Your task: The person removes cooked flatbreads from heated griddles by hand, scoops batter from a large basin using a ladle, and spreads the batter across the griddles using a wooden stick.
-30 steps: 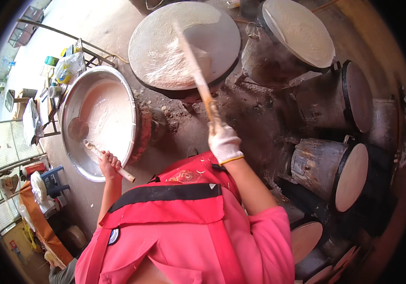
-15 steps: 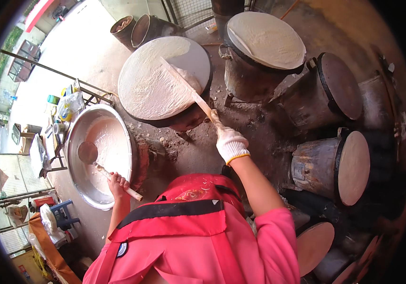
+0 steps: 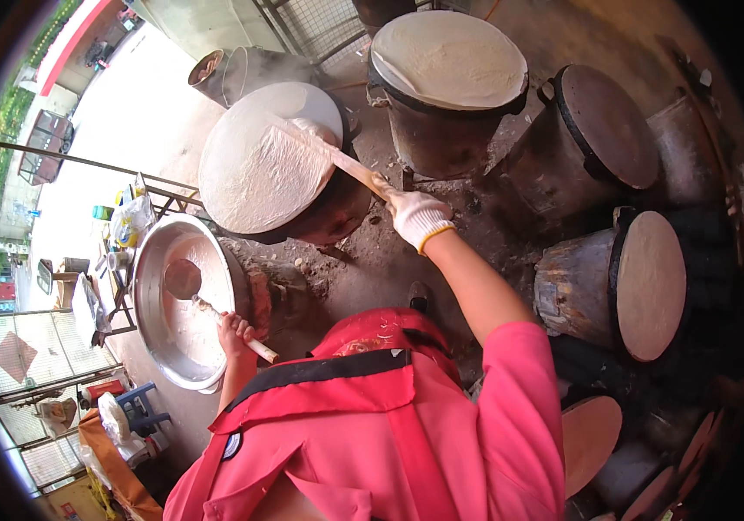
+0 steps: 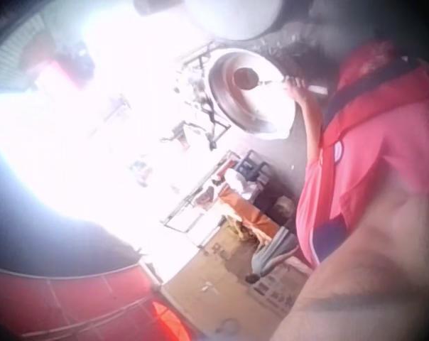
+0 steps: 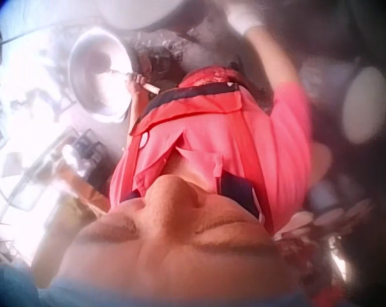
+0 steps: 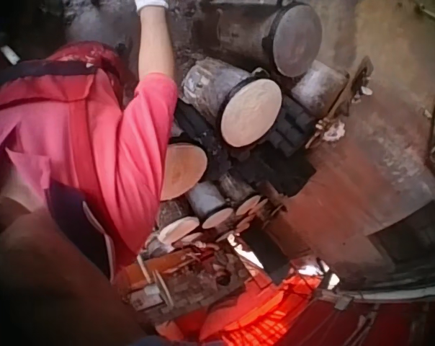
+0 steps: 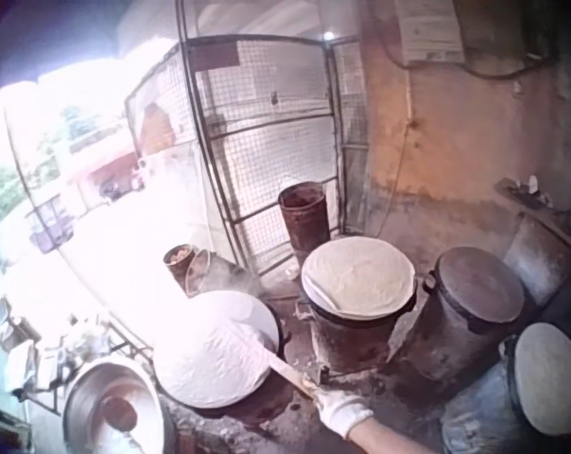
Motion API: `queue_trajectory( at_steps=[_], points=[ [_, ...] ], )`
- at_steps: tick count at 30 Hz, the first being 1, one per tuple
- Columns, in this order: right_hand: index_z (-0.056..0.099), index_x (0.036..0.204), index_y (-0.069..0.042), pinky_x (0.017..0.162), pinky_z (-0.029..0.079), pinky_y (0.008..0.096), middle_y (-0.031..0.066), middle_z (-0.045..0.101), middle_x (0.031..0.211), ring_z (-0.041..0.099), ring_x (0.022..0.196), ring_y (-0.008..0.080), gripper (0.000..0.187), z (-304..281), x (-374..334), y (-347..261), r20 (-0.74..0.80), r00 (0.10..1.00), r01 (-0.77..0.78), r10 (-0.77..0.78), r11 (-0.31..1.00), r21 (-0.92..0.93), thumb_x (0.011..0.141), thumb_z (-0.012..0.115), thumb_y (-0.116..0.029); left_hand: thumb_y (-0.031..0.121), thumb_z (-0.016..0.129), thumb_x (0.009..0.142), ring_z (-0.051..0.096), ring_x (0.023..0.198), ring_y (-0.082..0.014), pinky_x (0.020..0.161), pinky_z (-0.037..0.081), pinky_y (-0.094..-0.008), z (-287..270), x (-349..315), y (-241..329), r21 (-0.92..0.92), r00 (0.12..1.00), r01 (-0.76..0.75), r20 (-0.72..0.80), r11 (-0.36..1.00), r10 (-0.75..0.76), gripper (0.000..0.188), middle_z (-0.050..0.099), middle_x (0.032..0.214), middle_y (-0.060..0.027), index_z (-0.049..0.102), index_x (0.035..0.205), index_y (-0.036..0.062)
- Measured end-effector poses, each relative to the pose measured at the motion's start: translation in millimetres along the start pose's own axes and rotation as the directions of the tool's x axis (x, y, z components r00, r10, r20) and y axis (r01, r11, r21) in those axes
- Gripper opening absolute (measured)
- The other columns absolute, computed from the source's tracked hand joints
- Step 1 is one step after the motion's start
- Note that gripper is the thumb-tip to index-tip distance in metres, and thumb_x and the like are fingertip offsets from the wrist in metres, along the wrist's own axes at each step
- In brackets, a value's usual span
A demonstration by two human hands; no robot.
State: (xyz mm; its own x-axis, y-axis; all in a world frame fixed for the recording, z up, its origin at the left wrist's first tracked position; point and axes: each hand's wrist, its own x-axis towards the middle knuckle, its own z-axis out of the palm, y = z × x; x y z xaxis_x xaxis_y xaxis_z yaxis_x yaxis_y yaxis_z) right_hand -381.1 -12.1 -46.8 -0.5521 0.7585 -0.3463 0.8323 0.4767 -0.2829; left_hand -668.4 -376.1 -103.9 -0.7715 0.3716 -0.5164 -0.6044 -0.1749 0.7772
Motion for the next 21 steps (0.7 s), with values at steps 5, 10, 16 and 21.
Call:
queue_trajectory(
  at_steps=[5,10,16,21],
  points=[
    [0.023,0.153,-0.047,0.083,0.057,0.0526,0.0152,0.071,0.110,0.070,0.096,0.0367,0.056,28,-22,23,0.110,0.967,0.234,-0.231,0.972,-0.014,0.101,0.044,-0.045,0.006,0.052,0.097,0.034,0.040,-0.0063,0.033,0.030,-0.0231,21,-11,-9,-0.045,0.999,0.043,0.030,0.998,-0.041,0.014,0.038,0.060,0.0054,0.050,0.102,0.0187],
    [0.020,0.156,-0.042,0.090,0.054,0.0495,0.0129,0.066,0.125,0.067,0.105,0.0361,0.055,25,21,71,0.050,0.984,0.175,-0.172,0.982,-0.073,0.104,0.038,-0.042,0.007,0.053,0.097,0.033,0.041,-0.0062,0.034,0.031,-0.0229,40,-18,-18,-0.041,0.998,0.063,0.031,0.997,-0.062,0.015,0.038,0.062,0.0050,0.049,0.102,0.0197],
    [0.027,0.155,-0.036,0.098,0.049,0.0513,0.0150,0.065,0.127,0.064,0.111,0.0401,0.053,-23,169,-2,0.046,0.997,0.048,-0.054,0.990,0.130,0.103,0.039,-0.044,0.008,0.054,0.097,0.033,0.041,-0.0062,0.033,0.031,-0.0233,60,-25,-31,-0.042,0.993,0.108,0.056,0.993,-0.106,0.016,0.037,0.064,0.0040,0.045,0.106,0.0181],
    [0.037,0.152,-0.031,0.105,0.046,0.0460,0.0168,0.059,0.137,0.057,0.124,0.0384,0.056,-49,199,-71,0.147,0.986,0.022,-0.083,0.927,0.373,0.099,0.049,-0.043,0.009,0.052,0.097,0.032,0.039,-0.0072,0.032,0.031,-0.0236,98,-34,-25,0.036,0.993,0.116,-0.001,0.993,-0.116,0.018,0.036,0.063,0.0031,0.043,0.108,0.0181]
  ],
)
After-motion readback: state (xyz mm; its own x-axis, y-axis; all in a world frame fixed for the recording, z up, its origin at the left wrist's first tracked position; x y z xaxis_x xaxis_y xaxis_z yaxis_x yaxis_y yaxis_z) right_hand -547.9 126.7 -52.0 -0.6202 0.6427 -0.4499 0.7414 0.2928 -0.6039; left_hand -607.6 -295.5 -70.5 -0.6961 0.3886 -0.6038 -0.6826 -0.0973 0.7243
